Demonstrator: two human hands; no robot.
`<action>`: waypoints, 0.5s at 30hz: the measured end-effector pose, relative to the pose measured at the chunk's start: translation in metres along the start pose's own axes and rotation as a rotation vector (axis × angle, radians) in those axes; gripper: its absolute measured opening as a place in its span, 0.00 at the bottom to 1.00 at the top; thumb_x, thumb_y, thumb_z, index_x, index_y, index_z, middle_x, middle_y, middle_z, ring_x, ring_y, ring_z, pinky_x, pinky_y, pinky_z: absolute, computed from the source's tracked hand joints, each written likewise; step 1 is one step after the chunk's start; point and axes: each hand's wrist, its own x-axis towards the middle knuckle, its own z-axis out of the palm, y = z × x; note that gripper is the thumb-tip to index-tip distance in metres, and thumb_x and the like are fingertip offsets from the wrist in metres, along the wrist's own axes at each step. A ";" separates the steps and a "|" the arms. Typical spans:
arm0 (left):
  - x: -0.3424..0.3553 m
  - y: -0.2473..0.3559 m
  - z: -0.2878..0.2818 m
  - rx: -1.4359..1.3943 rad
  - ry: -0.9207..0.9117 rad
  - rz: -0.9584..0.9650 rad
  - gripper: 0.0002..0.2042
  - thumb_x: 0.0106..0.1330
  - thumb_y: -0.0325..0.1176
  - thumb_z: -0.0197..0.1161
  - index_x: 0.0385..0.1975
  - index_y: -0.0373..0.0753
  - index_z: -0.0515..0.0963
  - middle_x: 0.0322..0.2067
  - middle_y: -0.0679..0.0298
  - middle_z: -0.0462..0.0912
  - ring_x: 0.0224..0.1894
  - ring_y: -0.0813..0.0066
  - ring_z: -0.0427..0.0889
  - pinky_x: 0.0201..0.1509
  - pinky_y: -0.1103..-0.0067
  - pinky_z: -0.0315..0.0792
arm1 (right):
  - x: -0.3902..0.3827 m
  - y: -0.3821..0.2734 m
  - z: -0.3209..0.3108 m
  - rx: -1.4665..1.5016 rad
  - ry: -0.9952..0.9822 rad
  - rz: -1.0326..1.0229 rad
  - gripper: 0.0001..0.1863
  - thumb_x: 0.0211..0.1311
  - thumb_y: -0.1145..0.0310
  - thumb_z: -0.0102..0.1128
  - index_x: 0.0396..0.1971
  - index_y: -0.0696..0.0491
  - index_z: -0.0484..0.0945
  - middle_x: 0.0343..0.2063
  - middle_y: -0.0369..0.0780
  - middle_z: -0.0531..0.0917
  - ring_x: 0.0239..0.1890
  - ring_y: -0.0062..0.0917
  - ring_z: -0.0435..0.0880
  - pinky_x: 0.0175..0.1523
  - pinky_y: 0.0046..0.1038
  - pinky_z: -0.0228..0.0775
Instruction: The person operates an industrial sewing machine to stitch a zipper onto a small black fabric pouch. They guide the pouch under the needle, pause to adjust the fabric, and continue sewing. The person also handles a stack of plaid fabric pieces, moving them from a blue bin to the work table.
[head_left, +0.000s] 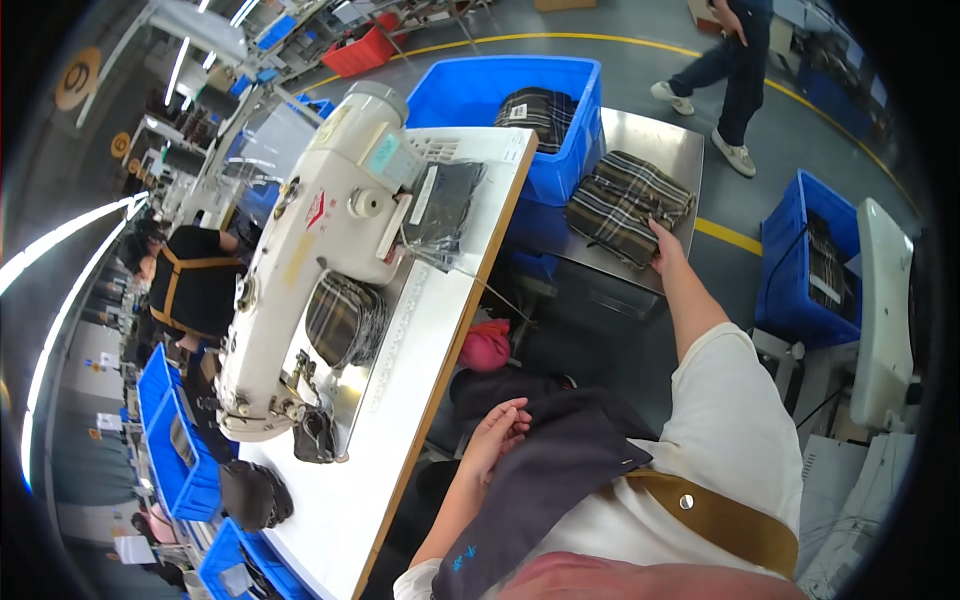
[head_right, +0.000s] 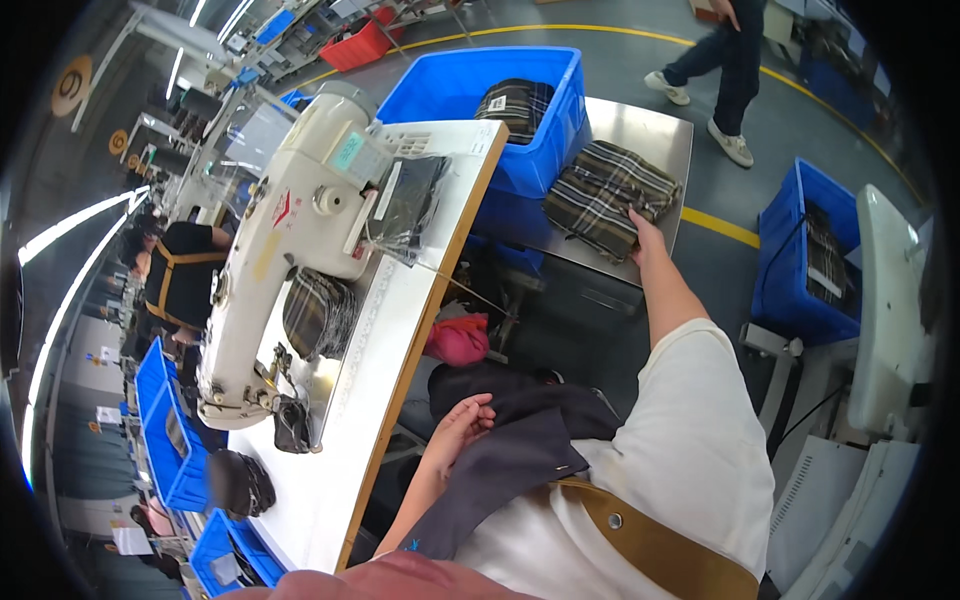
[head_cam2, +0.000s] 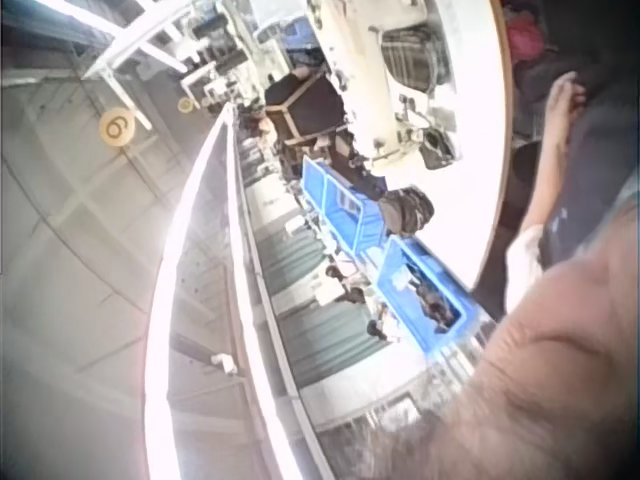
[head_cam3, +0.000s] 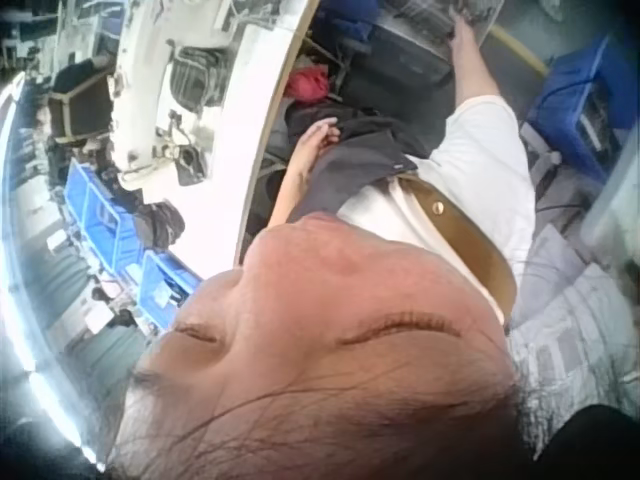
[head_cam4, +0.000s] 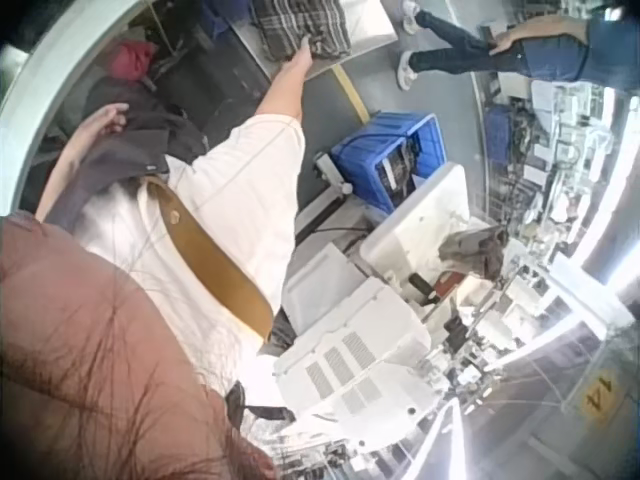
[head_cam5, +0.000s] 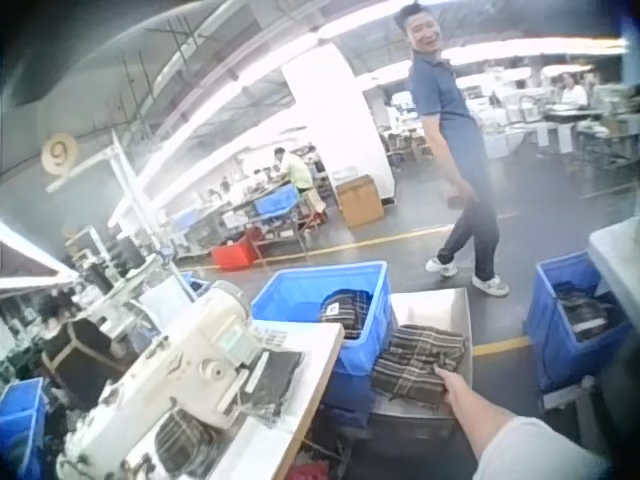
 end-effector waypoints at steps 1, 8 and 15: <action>-0.001 -0.003 0.000 -0.032 -0.005 -0.002 0.16 0.81 0.42 0.55 0.62 0.46 0.77 0.44 0.73 0.82 0.47 0.84 0.79 0.54 0.82 0.75 | -0.004 0.000 -0.008 0.036 -0.021 0.011 0.30 0.60 0.52 0.78 0.56 0.52 0.80 0.54 0.44 0.85 0.54 0.38 0.85 0.57 0.42 0.81; -0.003 -0.030 -0.030 -0.051 -0.038 0.041 0.17 0.81 0.42 0.54 0.63 0.43 0.76 0.45 0.70 0.82 0.48 0.81 0.80 0.57 0.80 0.75 | -0.040 0.039 0.040 0.176 -0.110 0.161 0.27 0.60 0.54 0.77 0.53 0.51 0.80 0.50 0.45 0.87 0.51 0.41 0.87 0.59 0.46 0.81; -0.012 -0.022 -0.026 -0.045 -0.046 0.074 0.16 0.81 0.44 0.55 0.62 0.48 0.78 0.44 0.74 0.83 0.47 0.85 0.80 0.56 0.80 0.75 | -0.029 0.024 0.028 0.134 -0.131 0.118 0.21 0.70 0.56 0.67 0.55 0.54 0.79 0.54 0.46 0.86 0.55 0.43 0.86 0.63 0.51 0.78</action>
